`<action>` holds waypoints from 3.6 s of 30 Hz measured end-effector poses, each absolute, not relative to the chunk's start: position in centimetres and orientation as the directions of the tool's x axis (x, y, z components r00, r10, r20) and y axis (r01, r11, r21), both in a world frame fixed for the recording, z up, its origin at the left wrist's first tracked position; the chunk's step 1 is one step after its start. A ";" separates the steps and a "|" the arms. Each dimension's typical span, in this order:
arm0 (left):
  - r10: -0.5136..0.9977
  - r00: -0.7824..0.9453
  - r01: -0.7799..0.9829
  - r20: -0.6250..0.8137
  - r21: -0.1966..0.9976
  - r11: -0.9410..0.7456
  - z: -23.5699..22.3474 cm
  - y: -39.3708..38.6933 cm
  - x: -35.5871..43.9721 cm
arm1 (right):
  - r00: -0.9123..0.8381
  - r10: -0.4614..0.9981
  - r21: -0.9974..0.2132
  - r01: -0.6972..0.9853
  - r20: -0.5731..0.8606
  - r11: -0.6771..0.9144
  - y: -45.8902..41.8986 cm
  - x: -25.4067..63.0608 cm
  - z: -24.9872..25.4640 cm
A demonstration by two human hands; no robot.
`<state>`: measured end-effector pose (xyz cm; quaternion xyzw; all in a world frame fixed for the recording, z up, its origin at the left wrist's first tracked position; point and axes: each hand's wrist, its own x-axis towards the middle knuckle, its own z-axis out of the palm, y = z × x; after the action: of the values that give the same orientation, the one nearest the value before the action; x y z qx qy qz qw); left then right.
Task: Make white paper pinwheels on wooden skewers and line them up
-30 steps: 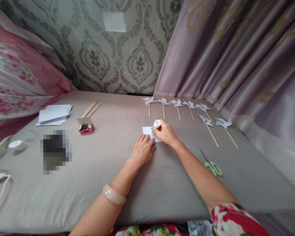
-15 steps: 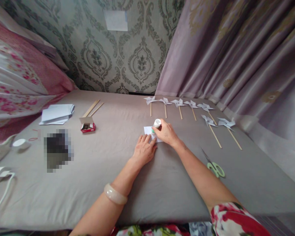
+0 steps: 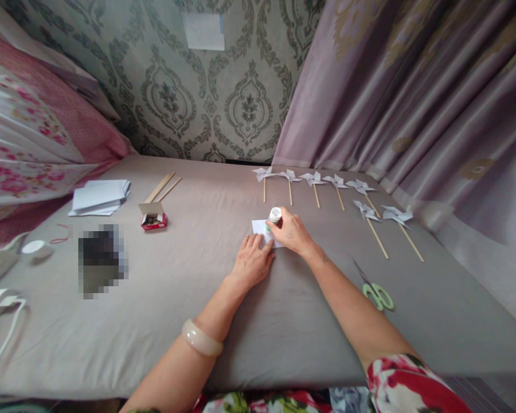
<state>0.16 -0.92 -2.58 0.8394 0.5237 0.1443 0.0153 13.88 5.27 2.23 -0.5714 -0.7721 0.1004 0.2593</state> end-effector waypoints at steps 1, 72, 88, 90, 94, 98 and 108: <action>0.882 0.411 0.873 0.230 0.179 -0.454 -2.6 -0.9 0.1 | -0.214 0.934 -0.447 0.833 0.286 0.327 5.2 14.0 2.2; 0.883 0.423 0.867 0.202 0.192 -0.459 -1.9 -1.1 0.0 | -0.393 0.881 -0.361 0.807 0.263 0.468 4.3 13.7 2.8; 0.873 0.453 0.848 0.181 0.216 -0.485 -2.3 -0.6 -0.7 | 0.361 0.932 -0.894 -0.420 -0.005 0.158 3.7 19.3 2.1; 0.866 0.460 0.838 0.197 0.225 -0.497 -2.4 -0.5 -0.9 | 0.342 0.936 -0.844 -0.525 -0.088 0.113 3.7 19.5 2.0; 0.850 0.454 0.813 0.269 0.267 -0.518 -2.6 -0.4 -1.2 | 0.256 0.935 -0.713 -0.701 -0.245 0.005 3.9 20.0 2.0; 0.857 0.341 0.761 0.386 0.421 -0.493 -2.0 -0.1 -1.2 | 0.113 0.928 -0.583 -0.803 -0.354 -0.124 3.9 20.1 2.1; 0.963 -0.016 0.099 0.270 0.959 -0.267 -0.7 -0.3 -0.3 | -0.312 0.788 -0.340 -0.774 -0.530 -0.535 0.4 13.5 1.9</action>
<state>-0.31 -0.26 -0.70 0.5793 0.4583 0.5457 0.3957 13.50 0.35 1.90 -0.3337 -0.0111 0.8100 0.4821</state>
